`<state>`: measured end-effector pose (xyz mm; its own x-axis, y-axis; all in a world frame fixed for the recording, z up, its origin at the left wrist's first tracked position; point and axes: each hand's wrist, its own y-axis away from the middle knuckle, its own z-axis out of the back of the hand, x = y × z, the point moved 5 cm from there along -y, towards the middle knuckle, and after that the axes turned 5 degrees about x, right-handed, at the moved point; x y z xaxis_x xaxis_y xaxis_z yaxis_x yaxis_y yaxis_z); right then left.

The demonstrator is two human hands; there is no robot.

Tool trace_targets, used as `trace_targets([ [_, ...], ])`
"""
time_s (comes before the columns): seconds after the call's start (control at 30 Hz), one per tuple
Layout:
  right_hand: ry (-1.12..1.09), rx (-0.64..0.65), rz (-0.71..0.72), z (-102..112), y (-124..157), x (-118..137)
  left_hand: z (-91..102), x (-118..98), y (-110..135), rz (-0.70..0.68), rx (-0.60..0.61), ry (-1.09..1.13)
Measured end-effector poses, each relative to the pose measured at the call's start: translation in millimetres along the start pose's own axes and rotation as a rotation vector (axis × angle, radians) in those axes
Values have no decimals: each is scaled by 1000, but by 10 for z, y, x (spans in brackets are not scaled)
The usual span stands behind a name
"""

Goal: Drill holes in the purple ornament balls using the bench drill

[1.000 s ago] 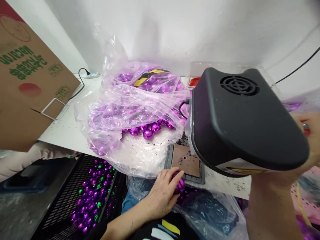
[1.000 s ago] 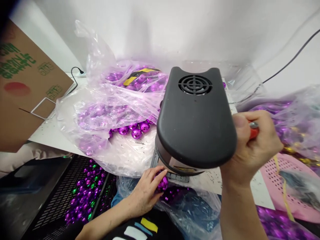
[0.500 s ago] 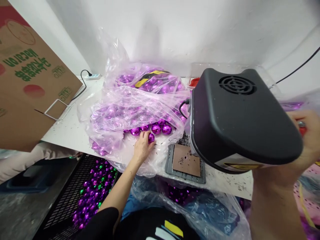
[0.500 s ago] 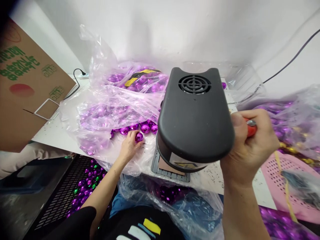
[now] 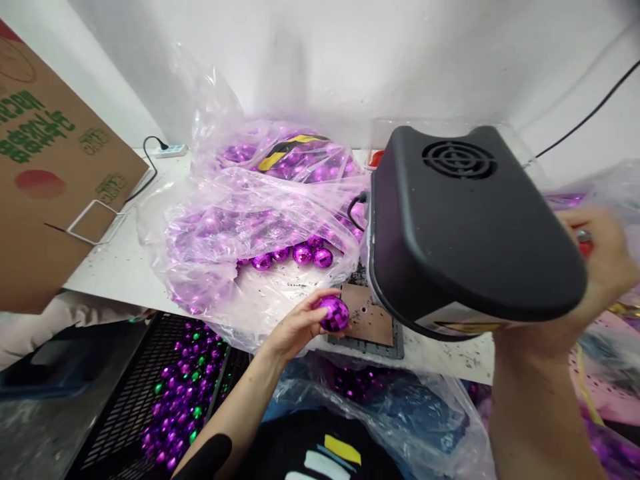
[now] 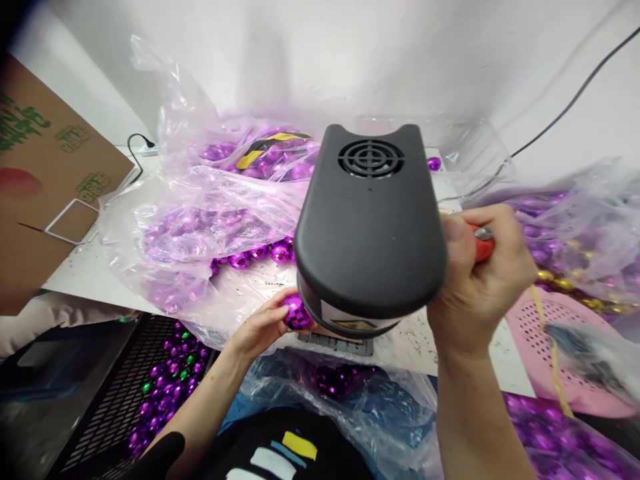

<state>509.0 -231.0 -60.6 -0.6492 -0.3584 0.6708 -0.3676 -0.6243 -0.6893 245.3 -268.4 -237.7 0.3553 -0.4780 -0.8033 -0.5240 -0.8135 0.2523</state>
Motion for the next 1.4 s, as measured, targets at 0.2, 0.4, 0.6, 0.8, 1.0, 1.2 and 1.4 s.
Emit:
trace_targets([
  [0.2,-57,8,29,-6,-2,-5,-79,227,-124,22,-165,-236],
  [0.4,-40,14,26,-12,-9,-9,-50,238,-239,-39,-71,-154],
  [0.6,-39,15,29,-10,-4,16,-42,220,-260,-38,-30,15],
  [0.8,-52,47,31,-23,9,28,-48,212,-318,-134,-126,-101],
  [1.0,-51,43,18,-20,8,34,-115,147,-341,-318,-234,-745],
  [1.2,-50,44,13,-16,-5,51,-279,152,-396,-427,-206,-1172],
  [1.4,-38,26,27,-13,1,42,-367,220,-432,-439,-258,-1257],
])
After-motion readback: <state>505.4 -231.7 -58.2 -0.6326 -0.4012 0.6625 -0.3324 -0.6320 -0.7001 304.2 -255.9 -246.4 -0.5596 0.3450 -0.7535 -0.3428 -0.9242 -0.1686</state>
